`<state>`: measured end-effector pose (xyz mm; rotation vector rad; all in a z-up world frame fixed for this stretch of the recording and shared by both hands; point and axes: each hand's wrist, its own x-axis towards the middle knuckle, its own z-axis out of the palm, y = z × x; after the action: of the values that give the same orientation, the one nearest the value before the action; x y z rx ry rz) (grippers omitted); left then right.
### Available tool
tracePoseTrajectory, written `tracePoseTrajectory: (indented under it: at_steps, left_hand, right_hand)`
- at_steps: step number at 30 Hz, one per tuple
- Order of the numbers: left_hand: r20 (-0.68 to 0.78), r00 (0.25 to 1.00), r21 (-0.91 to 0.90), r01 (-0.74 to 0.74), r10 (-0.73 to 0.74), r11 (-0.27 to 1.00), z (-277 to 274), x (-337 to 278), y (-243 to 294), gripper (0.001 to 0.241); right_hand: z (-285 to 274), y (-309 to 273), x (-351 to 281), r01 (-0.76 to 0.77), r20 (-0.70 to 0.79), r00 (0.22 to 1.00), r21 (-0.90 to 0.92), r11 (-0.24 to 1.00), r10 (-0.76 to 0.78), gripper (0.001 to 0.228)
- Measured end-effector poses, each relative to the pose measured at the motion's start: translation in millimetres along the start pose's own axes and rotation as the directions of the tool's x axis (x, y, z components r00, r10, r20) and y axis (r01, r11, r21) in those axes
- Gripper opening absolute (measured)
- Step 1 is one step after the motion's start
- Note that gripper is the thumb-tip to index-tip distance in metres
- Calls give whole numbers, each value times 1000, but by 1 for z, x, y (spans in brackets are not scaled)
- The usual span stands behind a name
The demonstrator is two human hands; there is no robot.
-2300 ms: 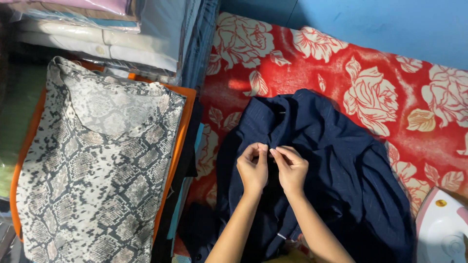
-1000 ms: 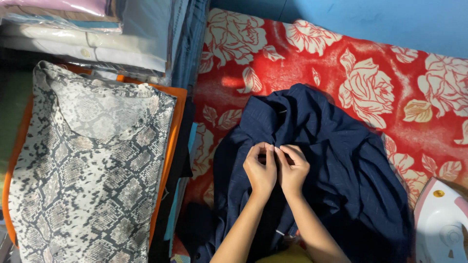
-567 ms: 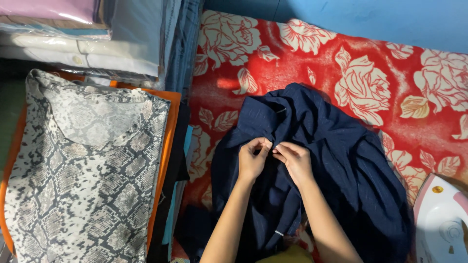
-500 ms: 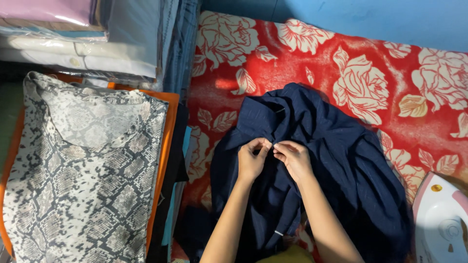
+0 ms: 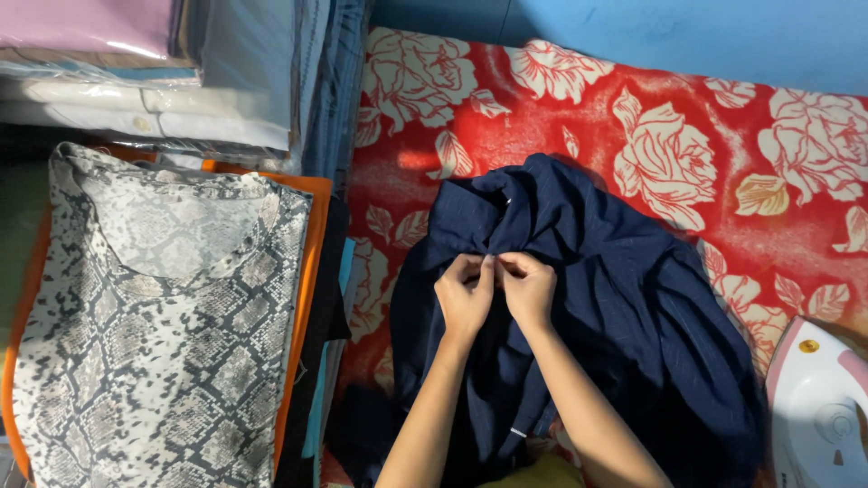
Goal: The person buttons a dark blue shirt laid out on a floral-patterned surface. They then spray the shirt with water from a spray bottle and iron it with a pink and white iron. The person smooths the fabric with their hands and flips the shirt over to continue ironing.
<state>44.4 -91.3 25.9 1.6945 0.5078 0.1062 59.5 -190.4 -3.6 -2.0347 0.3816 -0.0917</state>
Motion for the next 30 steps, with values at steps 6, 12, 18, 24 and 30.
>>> tracePoseTrajectory:
  at_steps: [6,12,18,24,30]
  left_hand:
    - [18,1000,115,-3,1,993,2,11,-12,16]
    - [-74,997,266,4,16,964,7,5,4,17]
    - [-249,954,203,221,-168,954,31,7,-17,10]
    - [-144,971,161,213,-190,964,23,5,-13,13]
    - [135,991,88,-8,-4,996,4,11,-23,16]
  right_hand:
    - [4,10,3,113,-72,991,-39,993,-116,11]
    - [4,0,-3,161,-87,984,18,987,-158,13]
    - [-1,-1,-2,51,-13,999,-6,999,-51,6]
    - [1,9,5,63,33,998,-16,998,-62,7]
    - [-16,41,27,-463,408,855,323,825,320,17]
